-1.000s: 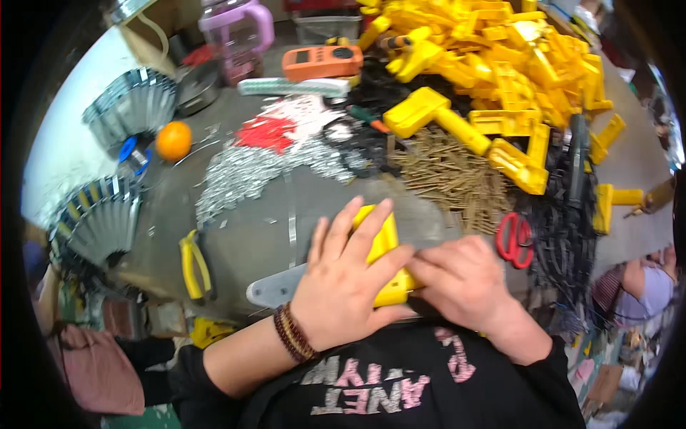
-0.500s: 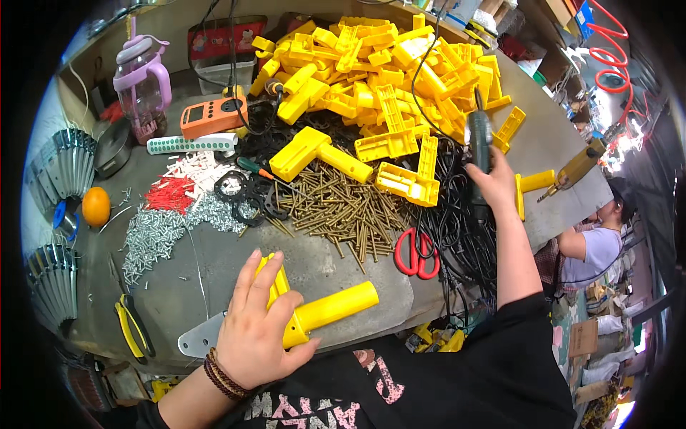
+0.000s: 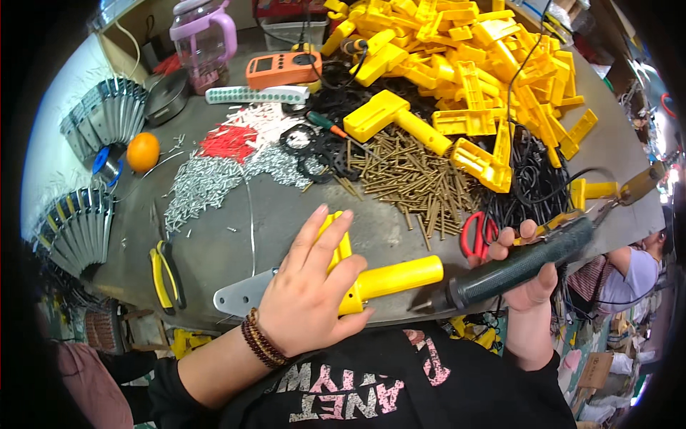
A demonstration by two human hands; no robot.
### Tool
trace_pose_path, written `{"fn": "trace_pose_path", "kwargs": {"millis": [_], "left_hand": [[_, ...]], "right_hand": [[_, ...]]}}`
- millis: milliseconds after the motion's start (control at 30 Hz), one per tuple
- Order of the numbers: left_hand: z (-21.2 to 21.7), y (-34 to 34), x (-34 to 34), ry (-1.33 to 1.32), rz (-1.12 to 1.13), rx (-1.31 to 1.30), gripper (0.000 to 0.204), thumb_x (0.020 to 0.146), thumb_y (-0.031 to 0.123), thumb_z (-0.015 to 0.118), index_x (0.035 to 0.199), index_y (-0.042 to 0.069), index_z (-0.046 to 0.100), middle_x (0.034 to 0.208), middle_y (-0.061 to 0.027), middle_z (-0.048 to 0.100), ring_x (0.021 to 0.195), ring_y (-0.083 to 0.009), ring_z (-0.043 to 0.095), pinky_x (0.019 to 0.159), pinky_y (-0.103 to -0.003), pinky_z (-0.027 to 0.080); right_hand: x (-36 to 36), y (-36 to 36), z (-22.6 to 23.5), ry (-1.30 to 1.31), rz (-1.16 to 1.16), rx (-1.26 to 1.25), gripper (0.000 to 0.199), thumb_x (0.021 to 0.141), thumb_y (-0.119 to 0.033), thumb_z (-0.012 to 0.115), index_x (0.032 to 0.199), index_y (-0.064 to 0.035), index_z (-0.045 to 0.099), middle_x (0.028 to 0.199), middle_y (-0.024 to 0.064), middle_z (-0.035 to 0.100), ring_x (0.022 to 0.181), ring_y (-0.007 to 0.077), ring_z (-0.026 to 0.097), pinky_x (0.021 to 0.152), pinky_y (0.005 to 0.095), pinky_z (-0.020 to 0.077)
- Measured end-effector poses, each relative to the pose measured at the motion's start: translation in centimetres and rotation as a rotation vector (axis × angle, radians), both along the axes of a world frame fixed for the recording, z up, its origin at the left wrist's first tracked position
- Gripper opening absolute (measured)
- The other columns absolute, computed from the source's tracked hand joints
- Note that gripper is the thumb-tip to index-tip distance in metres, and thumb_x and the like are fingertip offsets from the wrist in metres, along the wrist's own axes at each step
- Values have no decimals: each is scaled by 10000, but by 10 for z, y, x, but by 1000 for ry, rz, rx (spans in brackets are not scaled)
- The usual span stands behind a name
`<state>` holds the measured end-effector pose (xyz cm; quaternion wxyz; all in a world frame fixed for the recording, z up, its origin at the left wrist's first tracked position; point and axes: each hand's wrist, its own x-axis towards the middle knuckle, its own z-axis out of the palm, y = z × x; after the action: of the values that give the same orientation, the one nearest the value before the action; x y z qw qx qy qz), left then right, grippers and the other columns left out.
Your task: Soldering wires and assembling components into a yellow plastic housing for a device.
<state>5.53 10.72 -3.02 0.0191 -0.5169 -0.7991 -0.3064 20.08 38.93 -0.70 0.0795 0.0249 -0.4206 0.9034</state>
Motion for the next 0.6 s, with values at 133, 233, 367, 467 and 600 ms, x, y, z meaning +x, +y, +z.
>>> {"fn": "trace_pose_path", "kwargs": {"millis": [133,233,367,467,600], "left_hand": [[-2,-1,1,11,-9,7,480,686,307,783,1060,65,604,1441,-271,368,1363,-501,298,1103,-517,332],[-2,-1,1,11,-7,7,527,654,280,813,1061,45,575,1442,-290,356,1357,-534,296,1093,-550,324],[-3,0,2,13,-3,-2,520,653,276,813,1054,42,578,1442,-290,356,1355,-536,298,1089,-552,325],[-3,0,1,10,-4,1,516,649,268,814,1049,42,581,1442,-290,355,1353,-539,299,1085,-551,327],[-2,0,1,-3,-3,3,520,644,261,816,1053,43,581,1440,-290,356,1350,-544,300,1083,-553,329]], "right_hand": [[9,-8,-35,82,-76,-279,416,841,-273,754,1187,-184,541,1223,2,581,1143,159,566,1122,582,295],[5,-30,-32,72,-222,-402,463,832,-254,760,1246,-210,558,1296,17,575,1156,156,564,1127,581,274],[2,-37,-32,88,-263,-370,458,822,-238,768,1238,-221,580,1329,29,571,1183,159,560,1134,585,252],[0,-41,-31,81,-252,-357,468,818,-249,774,1242,-222,577,1344,30,561,1197,159,555,1135,588,251],[-2,-46,-30,74,-251,-364,476,816,-259,779,1241,-221,566,1298,19,577,1170,154,561,1134,571,264]]}}
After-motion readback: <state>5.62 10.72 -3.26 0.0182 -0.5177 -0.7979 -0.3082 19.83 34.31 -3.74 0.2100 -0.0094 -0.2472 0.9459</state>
